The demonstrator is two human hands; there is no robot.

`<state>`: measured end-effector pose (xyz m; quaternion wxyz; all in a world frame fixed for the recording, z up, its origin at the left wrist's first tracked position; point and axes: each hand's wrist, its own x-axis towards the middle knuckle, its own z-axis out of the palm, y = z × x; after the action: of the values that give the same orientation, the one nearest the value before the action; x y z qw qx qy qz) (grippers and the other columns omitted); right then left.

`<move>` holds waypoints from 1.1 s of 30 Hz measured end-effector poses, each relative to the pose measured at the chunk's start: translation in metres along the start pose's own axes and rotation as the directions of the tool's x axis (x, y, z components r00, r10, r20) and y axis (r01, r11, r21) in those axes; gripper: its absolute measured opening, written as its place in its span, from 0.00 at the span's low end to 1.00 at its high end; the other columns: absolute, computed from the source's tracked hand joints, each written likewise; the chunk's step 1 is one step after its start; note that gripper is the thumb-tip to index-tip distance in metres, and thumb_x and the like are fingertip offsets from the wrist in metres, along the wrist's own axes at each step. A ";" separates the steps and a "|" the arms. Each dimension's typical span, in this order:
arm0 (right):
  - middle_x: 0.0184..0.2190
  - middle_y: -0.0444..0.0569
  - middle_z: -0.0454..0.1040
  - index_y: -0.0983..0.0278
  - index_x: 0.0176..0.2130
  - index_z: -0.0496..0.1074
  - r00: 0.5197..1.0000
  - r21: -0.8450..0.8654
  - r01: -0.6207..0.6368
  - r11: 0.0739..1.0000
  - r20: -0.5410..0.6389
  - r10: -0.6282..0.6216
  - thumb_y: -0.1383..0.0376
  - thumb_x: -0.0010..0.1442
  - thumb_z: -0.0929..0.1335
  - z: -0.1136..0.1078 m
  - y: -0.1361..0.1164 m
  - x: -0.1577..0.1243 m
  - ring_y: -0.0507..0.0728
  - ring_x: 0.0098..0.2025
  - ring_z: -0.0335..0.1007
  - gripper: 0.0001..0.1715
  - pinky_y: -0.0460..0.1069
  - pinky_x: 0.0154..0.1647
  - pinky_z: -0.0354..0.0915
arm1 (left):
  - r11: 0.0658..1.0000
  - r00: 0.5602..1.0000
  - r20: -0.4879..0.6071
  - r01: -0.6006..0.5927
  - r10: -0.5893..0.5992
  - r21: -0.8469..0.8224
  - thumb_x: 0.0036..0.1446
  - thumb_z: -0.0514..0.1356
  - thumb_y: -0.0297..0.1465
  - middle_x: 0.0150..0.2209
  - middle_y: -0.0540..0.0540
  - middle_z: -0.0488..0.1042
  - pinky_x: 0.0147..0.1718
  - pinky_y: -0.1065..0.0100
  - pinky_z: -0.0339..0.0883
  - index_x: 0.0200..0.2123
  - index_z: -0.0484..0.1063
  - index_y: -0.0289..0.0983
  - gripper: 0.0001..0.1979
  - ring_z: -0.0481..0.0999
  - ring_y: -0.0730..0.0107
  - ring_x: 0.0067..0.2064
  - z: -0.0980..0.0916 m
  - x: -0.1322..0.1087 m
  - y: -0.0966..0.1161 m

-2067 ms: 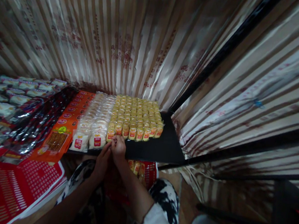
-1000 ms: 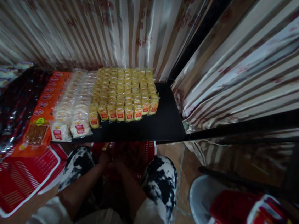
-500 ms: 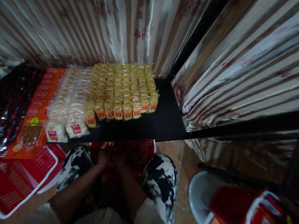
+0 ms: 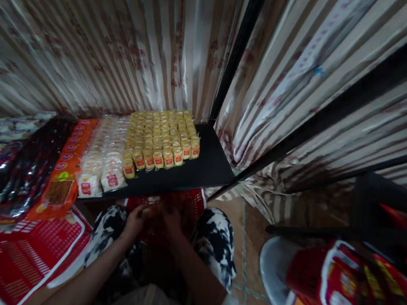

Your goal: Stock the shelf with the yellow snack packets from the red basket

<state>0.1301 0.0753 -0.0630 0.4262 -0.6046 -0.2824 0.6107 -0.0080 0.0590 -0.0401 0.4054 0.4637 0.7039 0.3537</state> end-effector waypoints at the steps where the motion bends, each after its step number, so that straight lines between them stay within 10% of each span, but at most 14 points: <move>1: 0.29 0.48 0.75 0.62 0.35 0.70 1.000 0.018 0.018 1.000 0.004 -0.018 0.50 0.38 0.73 -0.002 -0.006 -0.003 0.59 0.33 0.72 0.26 0.52 0.33 0.67 | 0.999 1.000 0.021 -0.017 0.018 -0.027 0.47 0.56 0.23 0.41 0.45 0.77 0.49 0.62 0.65 0.38 0.76 0.37 0.15 0.74 0.65 0.45 -0.005 -0.003 0.006; 8: 0.22 0.42 0.72 0.64 0.33 0.71 0.938 0.002 -0.071 0.997 0.340 0.066 0.48 0.38 0.74 -0.008 -0.050 -0.041 0.51 0.22 0.66 0.27 0.47 0.25 0.62 | 0.961 0.990 0.136 0.002 0.037 -0.278 0.44 0.62 0.25 0.42 0.46 0.74 0.43 0.64 0.68 0.47 0.71 0.39 0.23 0.74 0.68 0.39 -0.046 -0.013 0.055; 13: 0.27 0.44 0.75 0.62 0.36 0.70 0.943 0.153 -0.129 0.980 0.324 0.073 0.51 0.41 0.73 0.005 -0.073 -0.066 0.53 0.27 0.70 0.24 0.48 0.28 0.65 | 0.864 0.995 0.026 0.100 -0.100 -0.494 0.40 0.67 0.33 0.36 0.47 0.73 0.34 0.71 0.69 0.47 0.67 0.35 0.29 0.74 0.73 0.32 -0.053 -0.018 0.079; 21: 0.29 0.46 0.76 0.59 0.36 0.69 0.959 -0.060 0.094 0.994 0.272 -0.074 0.52 0.47 0.67 0.025 -0.075 -0.062 0.58 0.30 0.72 0.18 0.52 0.32 0.67 | 0.895 1.000 0.003 -0.011 0.014 -0.445 0.45 0.62 0.35 0.22 0.54 0.68 0.22 0.75 0.62 0.32 0.69 0.35 0.12 0.68 0.76 0.23 -0.034 -0.013 0.070; 26: 0.36 0.49 0.75 0.60 0.40 0.73 0.887 -0.478 0.459 0.749 0.194 -0.419 0.60 0.47 0.68 0.025 -0.099 -0.049 0.57 0.34 0.70 0.18 0.52 0.39 0.65 | 0.958 0.993 -0.067 -0.115 0.101 -0.262 0.47 0.58 0.29 0.30 0.48 0.73 0.34 0.70 0.67 0.37 0.72 0.34 0.12 0.72 0.70 0.32 -0.044 0.004 0.069; 33: 0.31 0.47 0.71 0.62 0.41 0.73 0.795 -0.526 0.601 0.602 0.317 -0.517 0.62 0.50 0.67 0.048 -0.120 -0.021 0.55 0.31 0.67 0.16 0.49 0.37 0.65 | 0.947 0.989 -0.070 -0.142 0.127 -0.289 0.48 0.57 0.29 0.37 0.43 0.75 0.38 0.65 0.70 0.44 0.70 0.33 0.17 0.75 0.67 0.36 -0.048 0.026 0.081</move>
<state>0.1029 0.1221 0.0559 0.3609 -0.5462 -0.6638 0.3617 -0.0283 0.1036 0.0445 0.4267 0.4363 0.6204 0.4926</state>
